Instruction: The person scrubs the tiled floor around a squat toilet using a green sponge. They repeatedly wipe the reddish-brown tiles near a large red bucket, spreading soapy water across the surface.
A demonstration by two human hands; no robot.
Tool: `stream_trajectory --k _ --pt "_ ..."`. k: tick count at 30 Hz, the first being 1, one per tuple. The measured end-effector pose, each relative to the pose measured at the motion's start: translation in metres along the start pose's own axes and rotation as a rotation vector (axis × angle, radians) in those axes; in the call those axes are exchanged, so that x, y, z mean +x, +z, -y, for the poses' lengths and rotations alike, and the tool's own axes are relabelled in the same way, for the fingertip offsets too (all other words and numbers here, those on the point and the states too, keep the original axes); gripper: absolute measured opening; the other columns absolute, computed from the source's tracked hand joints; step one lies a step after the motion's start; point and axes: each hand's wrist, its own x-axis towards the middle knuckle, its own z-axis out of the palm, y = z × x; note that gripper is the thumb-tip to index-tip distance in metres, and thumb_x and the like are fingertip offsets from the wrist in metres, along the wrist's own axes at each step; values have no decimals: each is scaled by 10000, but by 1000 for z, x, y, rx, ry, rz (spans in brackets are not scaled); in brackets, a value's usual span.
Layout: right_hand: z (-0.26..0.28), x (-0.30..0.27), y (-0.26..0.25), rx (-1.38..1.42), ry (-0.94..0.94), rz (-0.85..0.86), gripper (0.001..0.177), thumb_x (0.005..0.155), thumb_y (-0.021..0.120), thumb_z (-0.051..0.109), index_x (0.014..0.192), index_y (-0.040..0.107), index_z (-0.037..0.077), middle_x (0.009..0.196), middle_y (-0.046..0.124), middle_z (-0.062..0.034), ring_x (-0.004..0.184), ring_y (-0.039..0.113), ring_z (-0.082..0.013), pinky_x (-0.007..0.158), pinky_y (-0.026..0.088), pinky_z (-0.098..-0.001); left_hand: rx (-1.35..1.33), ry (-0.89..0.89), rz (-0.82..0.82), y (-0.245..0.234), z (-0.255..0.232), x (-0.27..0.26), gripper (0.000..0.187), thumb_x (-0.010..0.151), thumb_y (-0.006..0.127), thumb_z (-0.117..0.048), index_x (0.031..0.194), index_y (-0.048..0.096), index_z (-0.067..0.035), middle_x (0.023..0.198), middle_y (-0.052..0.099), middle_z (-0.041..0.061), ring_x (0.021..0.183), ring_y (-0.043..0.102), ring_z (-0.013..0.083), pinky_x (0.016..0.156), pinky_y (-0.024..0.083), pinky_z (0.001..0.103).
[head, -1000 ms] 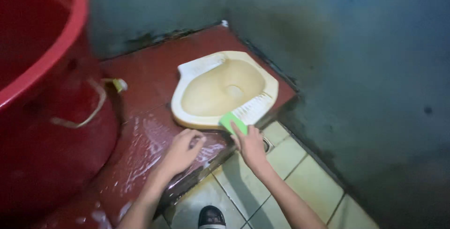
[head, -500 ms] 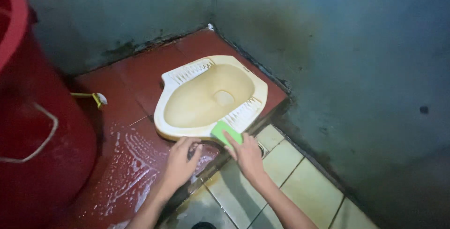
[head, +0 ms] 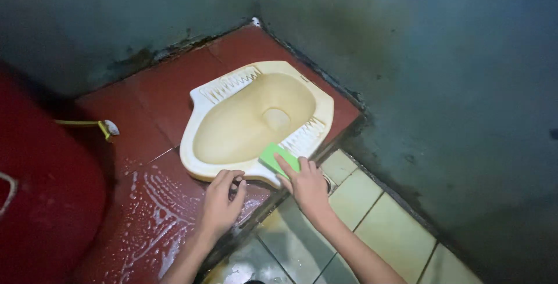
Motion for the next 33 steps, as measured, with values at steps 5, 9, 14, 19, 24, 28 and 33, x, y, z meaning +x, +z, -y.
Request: stream_trajectory --k 5,9,14,19,24,28,33 --pt "-49 30 25 144 458 262 548 938 665 412 1405 525 162 1034 602 -191 886 602 -401 730 529 -502 -22 64 -25 4 4 -2 252 964 552 -266 1077 714 -109 999 704 51 866 695 208 786 525 352" --pt "-42 27 26 39 255 212 684 938 681 404 1569 444 291 1135 572 -206 875 578 -384 788 506 -480 -81 109 -29 2 0 -8 272 978 543 -256 1093 725 -88 1016 700 41 864 688 179 787 527 327" --pt "-2 -9 15 38 63 193 602 977 576 541 1539 455 360 1070 598 -190 795 600 -303 577 543 -412 -42 110 -38 1 6 -8 260 946 561 -258 1093 722 -118 1007 714 47 868 704 206 772 520 351" --pt "-57 8 47 286 452 194 479 886 726 350 1170 600 -15 1001 597 -210 883 625 -425 736 493 -536 -111 118 -29 -8 4 -15 218 951 570 -187 1072 715 -79 1000 699 57 851 702 191 801 531 325" --pt "-28 -2 41 531 693 336 529 796 823 315 1188 549 88 960 701 -148 842 690 -335 709 531 -488 -87 127 -82 -16 4 -17 208 957 584 -196 1046 737 -87 971 730 41 805 697 164 733 519 308" --pt "7 -16 -7 117 25 147 534 991 642 432 1503 505 364 1030 547 -156 784 554 -323 486 511 -406 -66 149 -105 -17 8 -18 187 966 578 -187 985 720 -68 903 703 43 764 660 175 717 502 337" --pt "-22 24 -13 281 484 258 548 1021 514 477 1550 466 340 1078 541 -207 977 552 -455 829 494 -519 -25 30 -35 -24 -1 -24 223 951 592 -222 1085 740 -123 990 747 22 755 706 165 686 518 326"
